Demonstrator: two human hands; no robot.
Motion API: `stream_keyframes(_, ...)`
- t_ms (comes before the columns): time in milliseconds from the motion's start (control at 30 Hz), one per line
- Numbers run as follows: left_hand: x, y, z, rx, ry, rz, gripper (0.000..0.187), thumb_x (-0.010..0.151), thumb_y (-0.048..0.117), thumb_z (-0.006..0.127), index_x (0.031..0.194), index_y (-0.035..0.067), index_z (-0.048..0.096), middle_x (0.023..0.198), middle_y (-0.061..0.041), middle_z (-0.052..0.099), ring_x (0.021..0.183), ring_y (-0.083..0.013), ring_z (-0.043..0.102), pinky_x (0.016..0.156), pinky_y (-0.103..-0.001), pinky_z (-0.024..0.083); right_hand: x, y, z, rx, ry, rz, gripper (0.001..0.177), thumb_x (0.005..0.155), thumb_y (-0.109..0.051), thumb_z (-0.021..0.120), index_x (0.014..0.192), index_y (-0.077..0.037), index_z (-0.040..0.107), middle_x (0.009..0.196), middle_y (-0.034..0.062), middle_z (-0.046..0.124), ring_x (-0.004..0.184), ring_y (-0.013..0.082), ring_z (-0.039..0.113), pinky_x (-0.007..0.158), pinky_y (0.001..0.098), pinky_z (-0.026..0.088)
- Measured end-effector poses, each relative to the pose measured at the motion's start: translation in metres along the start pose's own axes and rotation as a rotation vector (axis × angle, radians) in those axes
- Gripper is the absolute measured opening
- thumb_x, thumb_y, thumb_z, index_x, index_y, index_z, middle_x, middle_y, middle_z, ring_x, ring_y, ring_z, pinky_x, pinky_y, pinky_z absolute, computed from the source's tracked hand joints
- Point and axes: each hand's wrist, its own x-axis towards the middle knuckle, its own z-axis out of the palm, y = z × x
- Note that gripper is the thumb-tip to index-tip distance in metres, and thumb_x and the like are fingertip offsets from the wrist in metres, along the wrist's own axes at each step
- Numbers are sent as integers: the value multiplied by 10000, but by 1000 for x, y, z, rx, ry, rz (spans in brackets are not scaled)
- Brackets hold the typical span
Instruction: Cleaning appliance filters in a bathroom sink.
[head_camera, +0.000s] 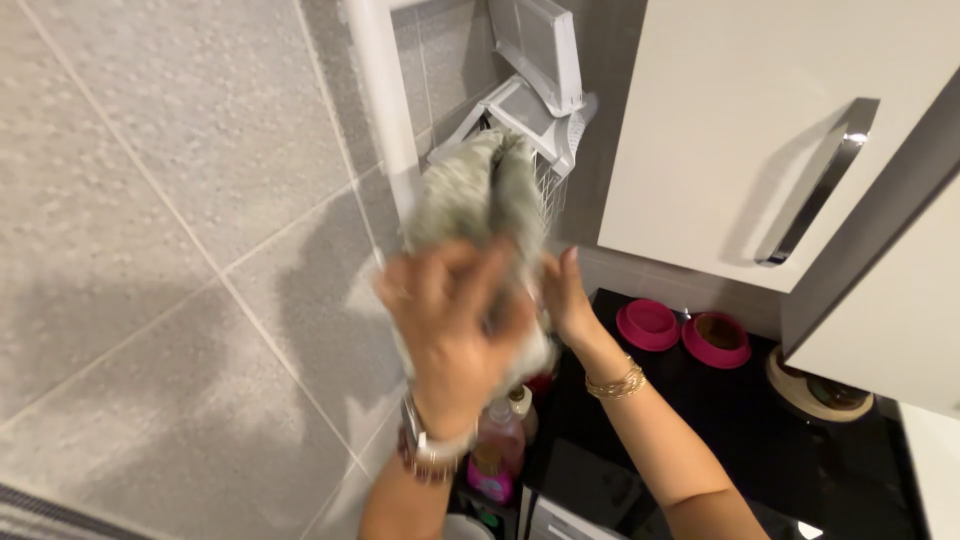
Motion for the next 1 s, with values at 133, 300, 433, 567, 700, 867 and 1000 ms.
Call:
stream_keyframes(133,-65,23,-13,-368,-547,-130,479,872,517,727,1160,138,785,1053,4,686,1055,-172,604,988,-415,395,-32,-41,7,921,120,612,791,902,-638,213,1353,-87,558,1354,196,601,1189,313,636,1027,430,505)
stream_keyframes(300,-111,19,17,-806,-148,-640,489,1001,369,673,1308,13,540,1178,-46,624,1118,-155,569,1012,-329,436,-108,-30,-17,378,152,432,479,1112,-367,489,1291,65,596,1017,151,719,911,235,660,839,382,552)
stream_keyframes(433,-121,49,38,-1100,-219,-999,406,994,280,547,1342,74,516,1225,67,631,1096,-75,582,944,-235,466,-146,-55,-27,36,103,570,587,1098,-419,314,1245,7,690,1028,63,728,895,102,622,804,276,529)
stream_keyframes(567,-152,74,56,-1114,-257,-1026,265,1068,247,588,1130,-6,641,946,36,621,832,-71,501,736,-234,431,-181,-81,-48,-20,263,517,308,1048,-281,502,1053,-19,663,962,-13,645,851,65,575,753,245,480)
stream_keyframes(700,-198,94,62,-820,-629,-860,342,1155,263,558,949,-4,613,776,13,562,702,-86,451,664,-233,400,-237,-109,-74,-360,551,433,299,1106,-234,546,890,-33,597,775,-63,464,739,46,406,632,239,360)
stream_keyframes(867,-197,141,30,-941,-668,-1125,291,1085,200,550,1038,-60,673,893,-119,592,831,-149,481,733,-303,430,-262,-166,-116,-540,768,289,303,1161,-255,510,945,-45,547,805,-71,456,755,37,381,648,227,354)
stream_keyframes(1000,-144,228,10,-1366,-497,-1206,241,1046,175,566,1126,-13,695,1028,-56,685,938,-134,610,842,-289,494,-277,-224,-130,-446,732,166,105,1065,-133,623,1046,-30,613,899,-46,562,817,38,498,728,205,427)
